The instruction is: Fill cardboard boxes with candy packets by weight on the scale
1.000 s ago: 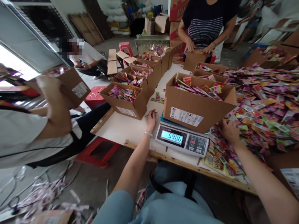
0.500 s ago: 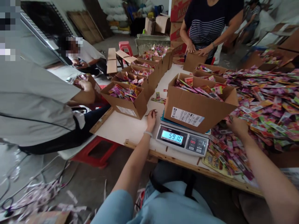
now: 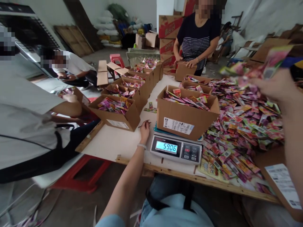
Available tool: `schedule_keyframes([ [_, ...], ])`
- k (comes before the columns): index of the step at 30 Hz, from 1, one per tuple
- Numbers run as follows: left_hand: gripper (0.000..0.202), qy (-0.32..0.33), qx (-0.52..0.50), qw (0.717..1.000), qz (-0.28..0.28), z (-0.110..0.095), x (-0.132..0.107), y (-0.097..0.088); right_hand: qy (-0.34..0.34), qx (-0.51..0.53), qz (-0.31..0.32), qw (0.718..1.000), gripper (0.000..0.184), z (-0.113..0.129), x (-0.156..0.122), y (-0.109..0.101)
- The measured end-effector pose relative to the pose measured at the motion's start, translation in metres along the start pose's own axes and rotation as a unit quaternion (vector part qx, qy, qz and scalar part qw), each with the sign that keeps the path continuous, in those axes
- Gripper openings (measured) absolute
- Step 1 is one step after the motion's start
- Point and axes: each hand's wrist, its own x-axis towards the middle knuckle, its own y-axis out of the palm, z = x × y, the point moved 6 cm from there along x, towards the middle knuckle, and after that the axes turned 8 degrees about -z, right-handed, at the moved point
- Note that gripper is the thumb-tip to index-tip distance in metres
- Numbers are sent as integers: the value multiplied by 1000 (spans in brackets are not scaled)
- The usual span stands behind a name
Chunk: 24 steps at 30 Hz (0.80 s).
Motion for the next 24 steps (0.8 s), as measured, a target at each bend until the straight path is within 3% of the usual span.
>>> schedule_keyframes([
  [2, 21, -2, 3, 1000, 0, -1, -1, 0, -32, 104, 12, 994, 78, 69, 2, -9],
  [4, 23, -6, 5, 1000, 1, 0, -1, 0, -98, 100, 148, 979, 74, 132, -7, 10],
  [6, 24, -11, 6, 1000, 2, 1, -2, 1, -173, 40, 268, 947, 66, 169, -20, 31],
  [8, 24, -14, 10, 1000, 4, 4, -2, 2, -220, 7, 287, 932, 70, 179, -25, 39],
  [11, 23, -18, 18, 1000, 8, 7, -2, 4, -209, 33, 212, 954, 87, 166, -20, 30],
  [13, 23, -21, 19, 1000, 9, 7, -2, 4, -205, 49, 193, 958, 93, 161, -21, 28],
  [15, 24, -24, 19, 1000, 8, 4, -2, 4, -241, 69, 229, 940, 89, 169, -29, 40],
  [18, 24, -32, 16, 999, 5, 0, -5, 2, -323, 48, 311, 893, 73, 190, -46, 78],
  [20, 23, -41, 12, 999, 2, -2, -9, 1, -367, 18, 326, 871, 66, 199, -48, 99],
  [22, 25, -54, 3, 999, -2, -4, -11, 0, -388, 22, 311, 867, 62, 202, -41, 103],
  [24, 31, -72, -12, 997, -8, -11, -7, -2, -382, 56, 288, 876, 70, 198, -31, 90],
])
